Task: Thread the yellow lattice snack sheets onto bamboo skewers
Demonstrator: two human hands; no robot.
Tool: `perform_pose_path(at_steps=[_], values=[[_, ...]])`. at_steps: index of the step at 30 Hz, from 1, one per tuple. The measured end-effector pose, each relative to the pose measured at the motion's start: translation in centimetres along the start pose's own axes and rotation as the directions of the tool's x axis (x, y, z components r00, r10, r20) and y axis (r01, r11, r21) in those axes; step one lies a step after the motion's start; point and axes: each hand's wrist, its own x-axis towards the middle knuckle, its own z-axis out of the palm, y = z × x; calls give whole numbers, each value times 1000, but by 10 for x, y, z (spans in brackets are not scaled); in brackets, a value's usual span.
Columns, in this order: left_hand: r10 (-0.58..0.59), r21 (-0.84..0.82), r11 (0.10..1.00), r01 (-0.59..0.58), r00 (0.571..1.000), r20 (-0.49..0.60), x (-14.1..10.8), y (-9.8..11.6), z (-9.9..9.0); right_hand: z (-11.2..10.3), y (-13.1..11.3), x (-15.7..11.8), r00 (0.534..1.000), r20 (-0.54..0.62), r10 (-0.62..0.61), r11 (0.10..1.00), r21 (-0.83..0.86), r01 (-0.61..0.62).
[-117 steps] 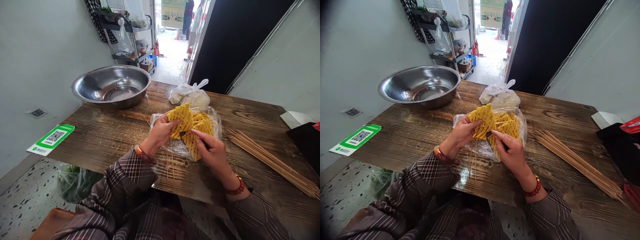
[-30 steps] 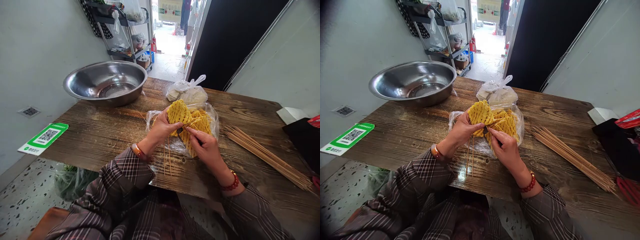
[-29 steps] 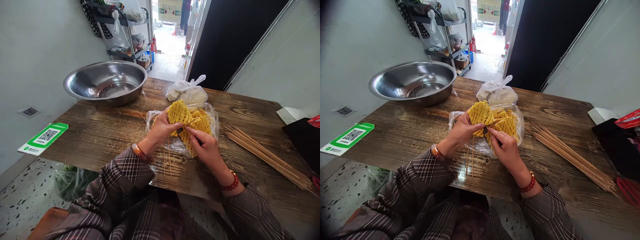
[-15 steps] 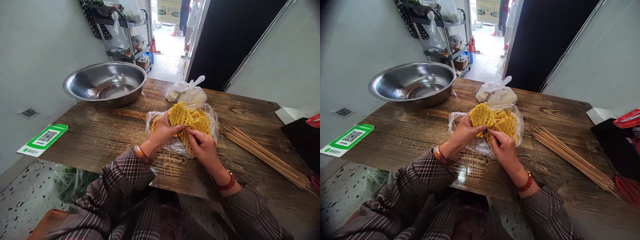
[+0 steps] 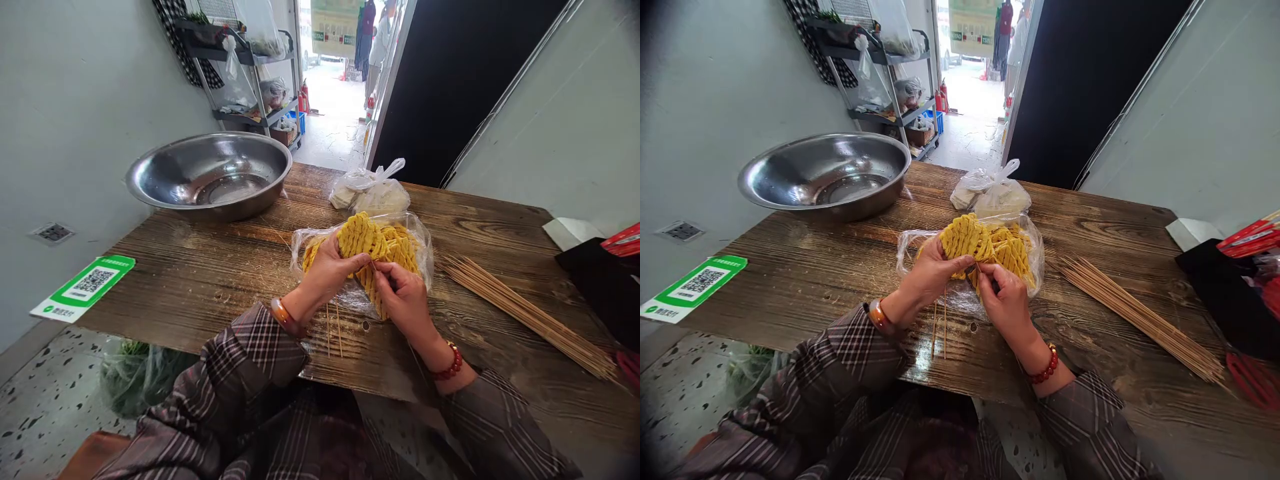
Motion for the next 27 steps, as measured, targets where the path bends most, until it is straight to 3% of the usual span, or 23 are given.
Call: perform_pose_path(at_steps=[4, 8, 27], values=[[-46, -137, 989, 46, 999, 7, -1, 5, 1, 0, -1, 0, 1000, -5, 0, 1000, 20, 0], [-53, -167, 985, 53, 999, 1, 0, 4, 0, 0, -3, -1, 1000, 5, 6, 999, 42, -6], [-60, -88, 994, 61, 998, 15, -5, 1, 7, 0, 1, 2, 1000, 0, 27, 999, 19, -27]])
